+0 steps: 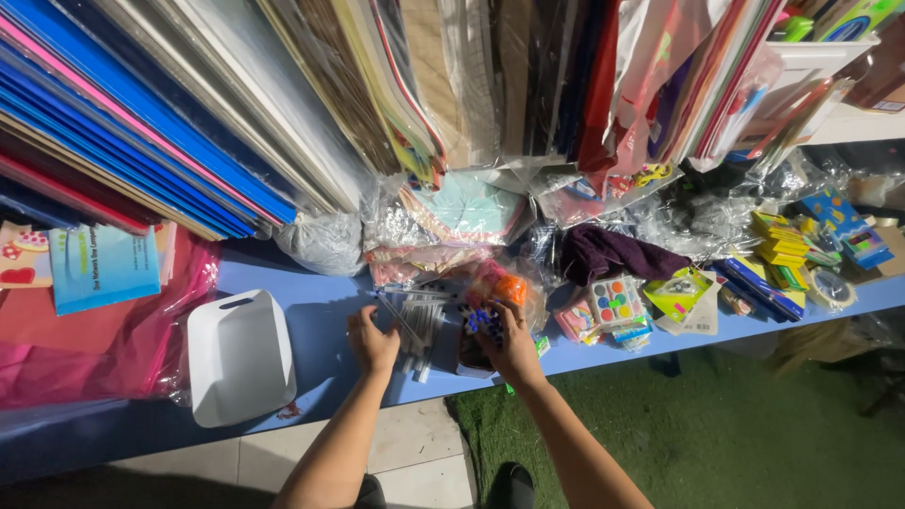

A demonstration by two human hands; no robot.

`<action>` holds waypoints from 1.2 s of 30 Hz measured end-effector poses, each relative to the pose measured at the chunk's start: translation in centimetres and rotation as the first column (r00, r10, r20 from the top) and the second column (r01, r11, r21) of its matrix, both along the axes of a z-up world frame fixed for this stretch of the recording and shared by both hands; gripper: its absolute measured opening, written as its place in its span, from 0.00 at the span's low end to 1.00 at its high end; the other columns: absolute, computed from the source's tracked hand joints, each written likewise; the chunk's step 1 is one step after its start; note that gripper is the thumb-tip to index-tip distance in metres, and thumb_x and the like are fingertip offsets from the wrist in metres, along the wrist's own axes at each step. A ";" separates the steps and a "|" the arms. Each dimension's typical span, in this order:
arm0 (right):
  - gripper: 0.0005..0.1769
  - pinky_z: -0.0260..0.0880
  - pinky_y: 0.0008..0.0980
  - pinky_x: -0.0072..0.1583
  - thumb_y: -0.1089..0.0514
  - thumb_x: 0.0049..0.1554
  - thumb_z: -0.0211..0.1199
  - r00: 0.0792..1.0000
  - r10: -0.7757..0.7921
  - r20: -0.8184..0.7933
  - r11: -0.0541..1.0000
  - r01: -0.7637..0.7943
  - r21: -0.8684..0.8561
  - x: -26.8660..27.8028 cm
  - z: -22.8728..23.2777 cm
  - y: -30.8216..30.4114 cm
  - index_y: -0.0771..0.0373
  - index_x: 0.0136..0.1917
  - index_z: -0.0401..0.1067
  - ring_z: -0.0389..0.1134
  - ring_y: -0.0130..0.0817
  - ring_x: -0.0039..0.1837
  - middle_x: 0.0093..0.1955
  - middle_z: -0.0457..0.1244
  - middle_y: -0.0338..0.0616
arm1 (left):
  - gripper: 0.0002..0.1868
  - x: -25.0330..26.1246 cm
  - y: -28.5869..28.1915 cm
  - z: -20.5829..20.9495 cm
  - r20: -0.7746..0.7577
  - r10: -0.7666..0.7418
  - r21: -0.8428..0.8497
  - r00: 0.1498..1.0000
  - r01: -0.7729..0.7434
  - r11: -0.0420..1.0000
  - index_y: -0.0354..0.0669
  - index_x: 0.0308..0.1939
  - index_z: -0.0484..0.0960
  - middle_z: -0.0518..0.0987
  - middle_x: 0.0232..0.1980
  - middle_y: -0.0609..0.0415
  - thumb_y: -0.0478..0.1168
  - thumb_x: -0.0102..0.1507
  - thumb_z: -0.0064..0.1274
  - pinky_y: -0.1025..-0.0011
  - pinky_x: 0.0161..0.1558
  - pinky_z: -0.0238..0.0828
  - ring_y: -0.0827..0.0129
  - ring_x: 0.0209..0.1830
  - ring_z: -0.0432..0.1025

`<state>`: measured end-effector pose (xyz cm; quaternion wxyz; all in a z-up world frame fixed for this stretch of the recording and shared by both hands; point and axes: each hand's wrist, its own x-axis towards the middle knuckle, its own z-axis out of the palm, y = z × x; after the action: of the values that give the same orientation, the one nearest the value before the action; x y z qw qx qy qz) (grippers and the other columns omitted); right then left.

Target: Organizing various stationery items like pens, pencils, and art supplies on a store shelf.

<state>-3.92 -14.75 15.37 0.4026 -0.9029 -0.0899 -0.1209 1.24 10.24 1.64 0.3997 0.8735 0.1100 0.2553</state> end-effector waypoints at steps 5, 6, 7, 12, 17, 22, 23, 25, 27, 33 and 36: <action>0.31 0.70 0.46 0.62 0.56 0.54 0.69 1.000 -0.010 -0.018 1.000 0.010 -0.006 0.2 0.0 0.1 0.58 0.69 0.64 0.64 0.58 0.66 0.70 0.58 0.53 | 0.26 0.3 -1.4 2.4 -0.271 0.118 0.143 0.955 -0.081 0.986 0.37 0.40 0.80 0.78 0.46 0.42 0.54 0.51 0.70 0.51 0.52 0.69 0.44 0.51 0.73; 0.32 0.69 0.47 0.63 0.56 0.54 0.69 1.000 0.002 0.009 1.000 -0.002 -0.012 0.2 -0.1 0.1 0.59 0.69 0.64 0.64 0.59 0.67 0.70 0.58 0.54 | 0.24 0.5 -1.7 2.3 -0.353 0.136 0.174 0.926 -0.078 0.982 0.38 0.38 0.81 0.79 0.46 0.42 0.54 0.52 0.68 0.51 0.52 0.70 0.44 0.51 0.74; 0.32 0.68 0.47 0.64 0.56 0.53 0.69 0.999 0.014 0.037 1.000 -0.014 -0.019 0.3 -0.3 0.0 0.59 0.69 0.64 0.63 0.59 0.67 0.70 0.58 0.54 | 0.22 0.8 -1.9 2.2 -0.431 0.157 0.204 0.889 -0.073 0.976 0.39 0.36 0.83 0.80 0.46 0.42 0.55 0.53 0.66 0.51 0.51 0.71 0.44 0.50 0.75; 0.32 0.68 0.47 0.64 0.57 0.54 0.69 1.000 0.013 0.020 0.999 -0.012 -0.034 0.3 0.0 0.0 0.59 0.69 0.64 0.64 0.58 0.67 0.69 0.58 0.55 | 0.14 1.1 -0.1 2.1 -0.454 0.167 0.089 0.875 -0.142 0.986 0.41 0.35 0.84 0.81 0.43 0.41 0.48 0.57 0.60 0.49 0.46 0.73 0.42 0.46 0.76; 0.32 0.69 0.46 0.62 0.58 0.53 0.69 1.000 -0.017 -0.011 0.999 0.017 -0.041 0.4 0.2 0.2 0.57 0.69 0.64 0.64 0.57 0.67 0.69 0.59 0.53 | 0.09 1.7 2.3 -2.6 -0.378 0.120 0.114 0.918 -0.082 0.990 0.40 0.36 0.82 0.81 0.41 0.40 0.42 0.62 0.53 0.49 0.45 0.74 0.42 0.44 0.77; 0.32 0.70 0.46 0.62 0.58 0.52 0.69 1.000 -0.015 -0.001 0.999 0.015 -0.042 0.6 -0.1 0.1 0.57 0.68 0.64 0.65 0.57 0.66 0.68 0.59 0.53 | 0.10 3.4 0.6 -5.1 -0.142 -0.043 0.141 0.989 0.063 0.988 0.34 0.41 0.79 0.79 0.42 0.35 0.35 0.57 0.54 0.51 0.45 0.75 0.39 0.43 0.75; 0.32 0.70 0.46 0.62 0.58 0.52 0.69 1.000 -0.017 -0.001 0.999 0.017 -0.044 0.5 0.1 0.1 0.57 0.68 0.64 0.65 0.57 0.66 0.68 0.59 0.53 | 0.10 3.5 0.3 -5.0 -0.142 -0.045 0.139 0.989 0.065 0.988 0.34 0.41 0.79 0.79 0.42 0.35 0.35 0.57 0.54 0.51 0.45 0.75 0.39 0.43 0.75; 0.33 0.69 0.47 0.62 0.59 0.52 0.69 1.000 0.004 0.005 0.999 -0.003 -0.037 0.3 0.6 0.2 0.58 0.69 0.64 0.64 0.58 0.66 0.68 0.59 0.53 | 0.09 3.9 -0.2 -4.5 -0.310 -0.028 0.156 0.950 0.080 0.984 0.35 0.37 0.80 0.80 0.42 0.35 0.36 0.55 0.56 0.51 0.48 0.75 0.40 0.45 0.76; 0.33 0.70 0.46 0.61 0.58 0.52 0.69 1.000 -0.014 -0.019 0.999 0.014 -0.040 0.4 0.4 0.2 0.58 0.68 0.64 0.65 0.58 0.65 0.68 0.59 0.53 | 0.08 4.2 -0.5 -4.5 -0.374 -0.031 0.144 0.927 0.091 0.985 0.36 0.36 0.81 0.81 0.43 0.36 0.36 0.55 0.55 0.51 0.50 0.75 0.40 0.47 0.76; 0.32 0.69 0.47 0.62 0.58 0.52 0.70 1.000 -0.003 -0.003 1.000 0.003 -0.028 0.3 0.1 0.0 0.59 0.69 0.64 0.64 0.59 0.65 0.69 0.58 0.54 | 0.08 5.3 -0.2 -5.5 -0.487 -0.036 0.162 0.873 0.130 0.978 0.37 0.36 0.82 0.82 0.44 0.37 0.37 0.55 0.56 0.52 0.51 0.75 0.41 0.49 0.77; 0.33 0.69 0.47 0.63 0.58 0.52 0.69 1.000 -0.001 -0.009 1.000 0.000 -0.028 0.3 0.0 0.0 0.59 0.69 0.63 0.64 0.59 0.66 0.69 0.58 0.54 | 0.12 5.0 1.3 -5.1 -0.551 -0.068 0.131 0.831 0.167 0.977 0.37 0.38 0.83 0.82 0.44 0.37 0.41 0.55 0.60 0.53 0.50 0.75 0.43 0.49 0.77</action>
<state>-3.60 -14.70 15.42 0.3904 -0.9090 -0.0895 -0.1155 6.22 11.54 -3.45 0.2894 0.9464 0.1421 -0.0196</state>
